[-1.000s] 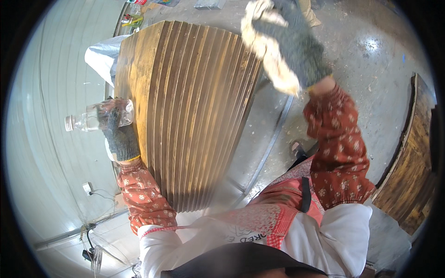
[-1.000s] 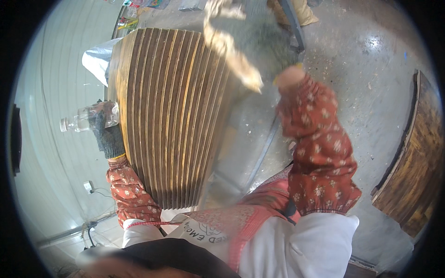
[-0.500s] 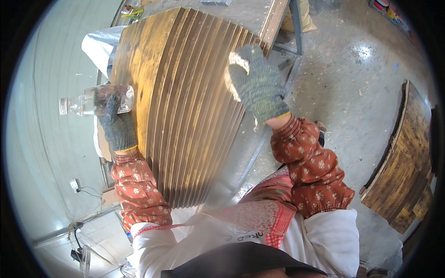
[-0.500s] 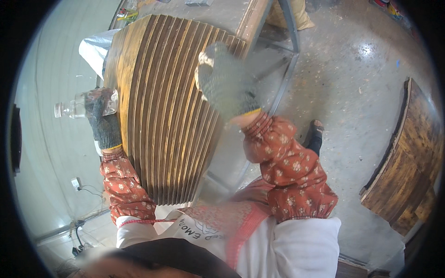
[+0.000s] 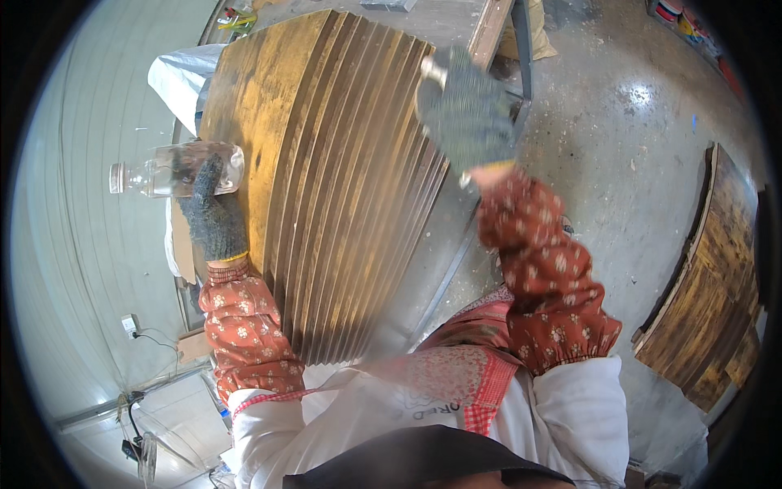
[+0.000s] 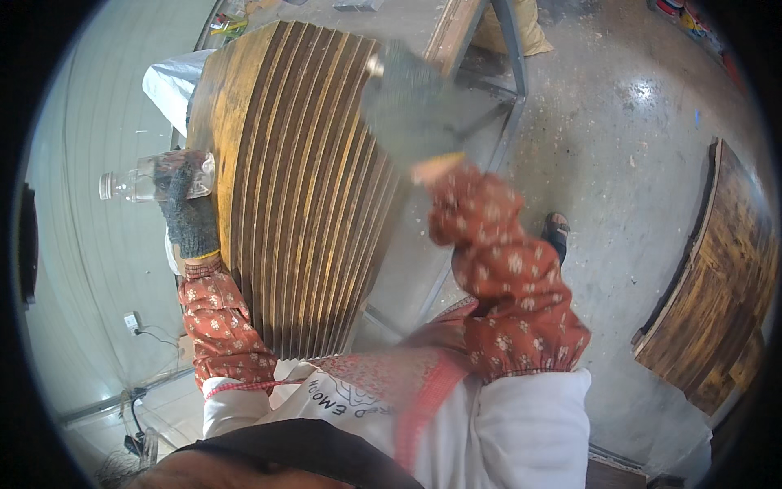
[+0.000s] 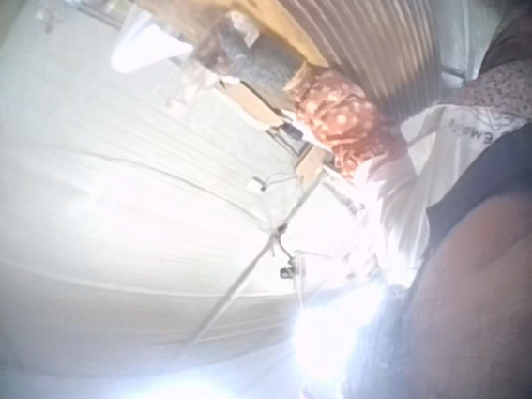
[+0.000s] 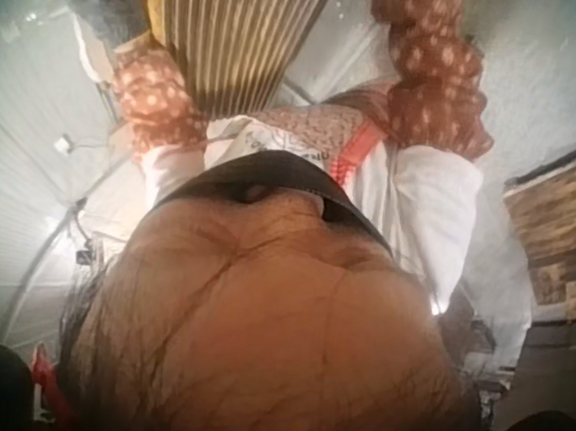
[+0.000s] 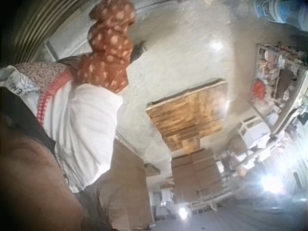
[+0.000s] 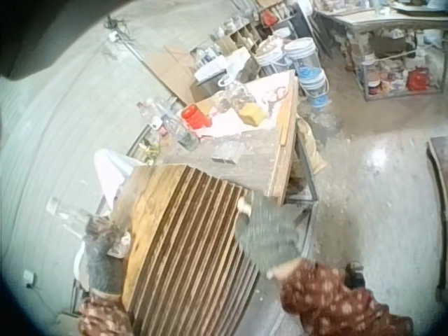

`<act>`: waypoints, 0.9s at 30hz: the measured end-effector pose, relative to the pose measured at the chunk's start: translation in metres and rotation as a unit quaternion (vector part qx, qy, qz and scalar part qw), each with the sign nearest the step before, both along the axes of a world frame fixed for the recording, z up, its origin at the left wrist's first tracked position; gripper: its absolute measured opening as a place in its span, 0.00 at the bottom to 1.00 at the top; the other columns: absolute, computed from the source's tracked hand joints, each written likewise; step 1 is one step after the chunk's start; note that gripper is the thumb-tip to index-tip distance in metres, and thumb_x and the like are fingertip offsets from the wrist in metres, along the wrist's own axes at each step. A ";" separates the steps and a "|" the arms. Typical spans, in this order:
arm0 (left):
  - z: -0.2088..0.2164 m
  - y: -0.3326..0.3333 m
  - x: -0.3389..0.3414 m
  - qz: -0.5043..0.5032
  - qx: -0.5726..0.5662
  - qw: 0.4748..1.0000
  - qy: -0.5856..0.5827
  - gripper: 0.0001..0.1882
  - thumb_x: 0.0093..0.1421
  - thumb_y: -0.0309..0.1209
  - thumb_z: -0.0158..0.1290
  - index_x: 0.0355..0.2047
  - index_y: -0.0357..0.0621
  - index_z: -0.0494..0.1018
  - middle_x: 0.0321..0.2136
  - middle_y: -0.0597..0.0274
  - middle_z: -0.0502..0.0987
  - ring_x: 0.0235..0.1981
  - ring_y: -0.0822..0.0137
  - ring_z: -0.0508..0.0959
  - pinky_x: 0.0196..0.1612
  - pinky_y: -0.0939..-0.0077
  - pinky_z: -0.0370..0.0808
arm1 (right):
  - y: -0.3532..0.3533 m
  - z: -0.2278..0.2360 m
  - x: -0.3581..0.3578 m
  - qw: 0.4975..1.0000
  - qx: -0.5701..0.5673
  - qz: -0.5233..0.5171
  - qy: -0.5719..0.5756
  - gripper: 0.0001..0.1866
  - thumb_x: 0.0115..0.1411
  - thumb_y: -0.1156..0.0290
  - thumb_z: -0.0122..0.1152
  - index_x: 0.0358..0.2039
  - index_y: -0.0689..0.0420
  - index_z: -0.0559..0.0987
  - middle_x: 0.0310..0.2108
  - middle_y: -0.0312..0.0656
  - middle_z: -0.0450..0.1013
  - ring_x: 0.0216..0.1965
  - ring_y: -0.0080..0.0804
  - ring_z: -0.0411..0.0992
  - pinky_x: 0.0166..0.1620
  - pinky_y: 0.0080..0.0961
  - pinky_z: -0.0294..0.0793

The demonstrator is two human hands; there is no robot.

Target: The person wipes a stack of curved wooden panels with a cloth, then moves to a table to wipe a flat wooden panel. The person uses a cloth to rub the surfaces of the wood pieces.

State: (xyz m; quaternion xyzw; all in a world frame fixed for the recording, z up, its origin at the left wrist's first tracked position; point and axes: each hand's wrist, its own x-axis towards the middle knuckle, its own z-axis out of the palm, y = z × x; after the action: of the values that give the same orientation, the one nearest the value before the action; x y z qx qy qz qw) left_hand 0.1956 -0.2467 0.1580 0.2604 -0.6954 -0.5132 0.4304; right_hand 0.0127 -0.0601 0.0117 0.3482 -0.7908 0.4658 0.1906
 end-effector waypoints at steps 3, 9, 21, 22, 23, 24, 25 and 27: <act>0.001 0.002 -0.001 -0.004 -0.016 1.000 -0.011 0.12 0.54 0.22 0.55 0.40 0.40 0.71 0.36 0.60 0.75 0.40 0.66 0.75 0.48 0.70 0.73 | 0.001 0.007 -0.002 0.998 -0.019 -0.025 -0.052 0.16 0.58 0.63 0.57 0.43 0.60 0.75 0.36 0.49 0.77 0.34 0.45 0.78 0.40 0.34 0.78; -0.001 -0.005 0.004 -0.020 -0.019 1.000 -0.011 0.14 0.55 0.21 0.55 0.42 0.40 0.69 0.39 0.58 0.74 0.41 0.65 0.75 0.49 0.69 0.73 | 0.003 0.012 -0.009 0.997 -0.022 0.026 -0.066 0.18 0.58 0.63 0.55 0.44 0.61 0.74 0.36 0.53 0.76 0.36 0.48 0.76 0.41 0.41 0.76; -0.003 -0.017 0.014 0.025 -0.080 0.995 -0.053 0.28 0.54 0.21 0.56 0.55 0.39 0.62 0.47 0.56 0.69 0.48 0.63 0.72 0.51 0.66 0.73 | -0.015 -0.005 -0.035 0.976 0.213 -0.025 0.047 0.13 0.56 0.70 0.56 0.42 0.57 0.77 0.46 0.48 0.72 0.47 0.41 0.72 0.49 0.35 0.73; -0.003 -0.020 0.015 -0.006 -0.050 0.998 -0.039 0.27 0.54 0.21 0.56 0.55 0.39 0.62 0.46 0.56 0.69 0.48 0.63 0.72 0.51 0.67 0.73 | -0.023 0.000 -0.056 0.980 0.195 -0.033 -0.014 0.13 0.56 0.71 0.57 0.43 0.59 0.76 0.41 0.48 0.73 0.43 0.40 0.73 0.45 0.34 0.73; -0.003 -0.023 0.014 -0.032 -0.033 0.999 -0.023 0.27 0.54 0.21 0.56 0.54 0.39 0.63 0.46 0.56 0.69 0.47 0.63 0.72 0.51 0.68 0.73 | -0.026 0.002 -0.076 0.980 0.177 -0.042 -0.075 0.14 0.56 0.72 0.58 0.43 0.60 0.75 0.36 0.48 0.74 0.38 0.39 0.74 0.42 0.33 0.73; -0.003 -0.027 0.013 -0.073 -0.024 0.997 -0.007 0.26 0.54 0.21 0.56 0.54 0.38 0.63 0.46 0.56 0.69 0.47 0.63 0.73 0.51 0.68 0.73 | -0.027 0.001 -0.089 0.977 0.158 -0.050 -0.136 0.14 0.56 0.73 0.59 0.44 0.62 0.74 0.31 0.48 0.75 0.33 0.38 0.75 0.39 0.32 0.73; -0.003 -0.030 0.013 -0.049 -0.050 0.997 -0.042 0.25 0.55 0.21 0.55 0.53 0.38 0.63 0.46 0.56 0.70 0.47 0.64 0.73 0.51 0.69 0.73 | -0.021 -0.002 -0.097 0.980 0.078 -0.018 -0.180 0.15 0.57 0.72 0.59 0.44 0.62 0.74 0.32 0.48 0.75 0.35 0.38 0.75 0.41 0.31 0.74; -0.003 -0.033 0.015 -0.004 -0.132 0.984 -0.116 0.23 0.56 0.22 0.55 0.52 0.39 0.63 0.45 0.57 0.70 0.46 0.64 0.73 0.51 0.71 0.73 | -0.003 -0.012 -0.100 0.961 -0.079 0.052 -0.259 0.16 0.58 0.72 0.59 0.46 0.64 0.73 0.35 0.48 0.76 0.37 0.36 0.75 0.43 0.31 0.74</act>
State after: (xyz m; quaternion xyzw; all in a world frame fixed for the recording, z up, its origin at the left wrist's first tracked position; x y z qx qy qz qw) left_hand 0.2107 -0.2793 0.1554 0.2564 -0.8031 -0.3848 0.3757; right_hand -0.0870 -0.0630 -0.0003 0.2396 -0.7547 0.6104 -0.0184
